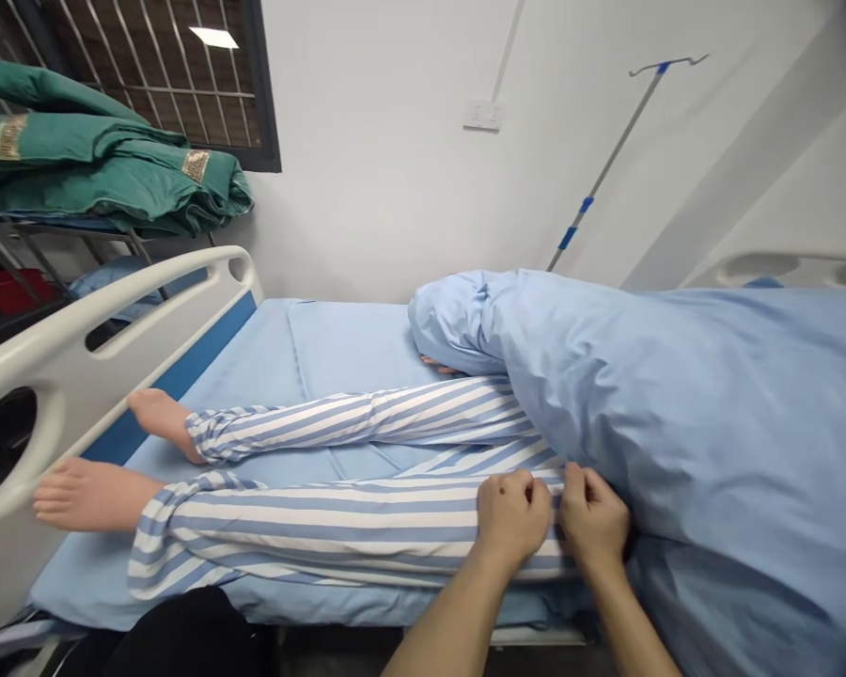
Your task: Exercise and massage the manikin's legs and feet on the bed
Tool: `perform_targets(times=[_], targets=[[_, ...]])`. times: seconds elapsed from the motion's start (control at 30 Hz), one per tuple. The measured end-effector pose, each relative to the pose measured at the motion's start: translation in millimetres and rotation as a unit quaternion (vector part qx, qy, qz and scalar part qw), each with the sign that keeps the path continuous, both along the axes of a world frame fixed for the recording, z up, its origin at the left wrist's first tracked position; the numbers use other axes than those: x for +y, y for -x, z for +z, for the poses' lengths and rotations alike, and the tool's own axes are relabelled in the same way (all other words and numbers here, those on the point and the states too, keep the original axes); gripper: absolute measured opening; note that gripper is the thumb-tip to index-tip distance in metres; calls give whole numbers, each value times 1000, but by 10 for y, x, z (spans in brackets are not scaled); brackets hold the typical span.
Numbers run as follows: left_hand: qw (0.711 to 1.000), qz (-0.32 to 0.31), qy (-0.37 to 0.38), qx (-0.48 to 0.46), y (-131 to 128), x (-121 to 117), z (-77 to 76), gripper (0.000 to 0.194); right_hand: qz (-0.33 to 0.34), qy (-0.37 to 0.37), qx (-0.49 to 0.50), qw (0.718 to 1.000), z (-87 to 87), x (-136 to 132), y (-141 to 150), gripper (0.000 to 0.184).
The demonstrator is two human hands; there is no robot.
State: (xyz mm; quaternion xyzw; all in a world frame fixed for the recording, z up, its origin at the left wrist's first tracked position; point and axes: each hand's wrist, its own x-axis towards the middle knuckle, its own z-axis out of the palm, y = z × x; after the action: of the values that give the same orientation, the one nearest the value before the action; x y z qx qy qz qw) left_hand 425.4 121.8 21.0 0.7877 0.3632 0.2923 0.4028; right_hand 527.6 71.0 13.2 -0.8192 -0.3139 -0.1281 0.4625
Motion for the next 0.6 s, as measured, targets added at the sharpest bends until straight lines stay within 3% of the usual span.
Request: perform_targets(times=[0.1, 0.2, 0.3, 0.4, 0.5, 0.6], targets=[[998, -37, 32, -25, 146, 103, -33, 30, 0, 18, -8, 1000, -19, 14, 48, 38], [997, -41, 53, -29, 562, 386, -77, 28, 6, 24, 0, 1000, 27, -3, 81, 38], [998, 6, 56, 7, 1254, 798, -116, 28, -10, 36, 17, 999, 69, -7, 88, 37], [993, 110, 1, 47, 2079, 1163, -140, 26, -31, 58, 47, 997, 93, 10, 80, 33], [987, 150, -8, 63, 2846, 1388, -180, 28, -45, 73, 78, 993, 107, 28, 72, 28], [976, 211, -11, 57, 3407, 1512, -227, 29, -48, 87, 91, 991, 115, 39, 71, 26]])
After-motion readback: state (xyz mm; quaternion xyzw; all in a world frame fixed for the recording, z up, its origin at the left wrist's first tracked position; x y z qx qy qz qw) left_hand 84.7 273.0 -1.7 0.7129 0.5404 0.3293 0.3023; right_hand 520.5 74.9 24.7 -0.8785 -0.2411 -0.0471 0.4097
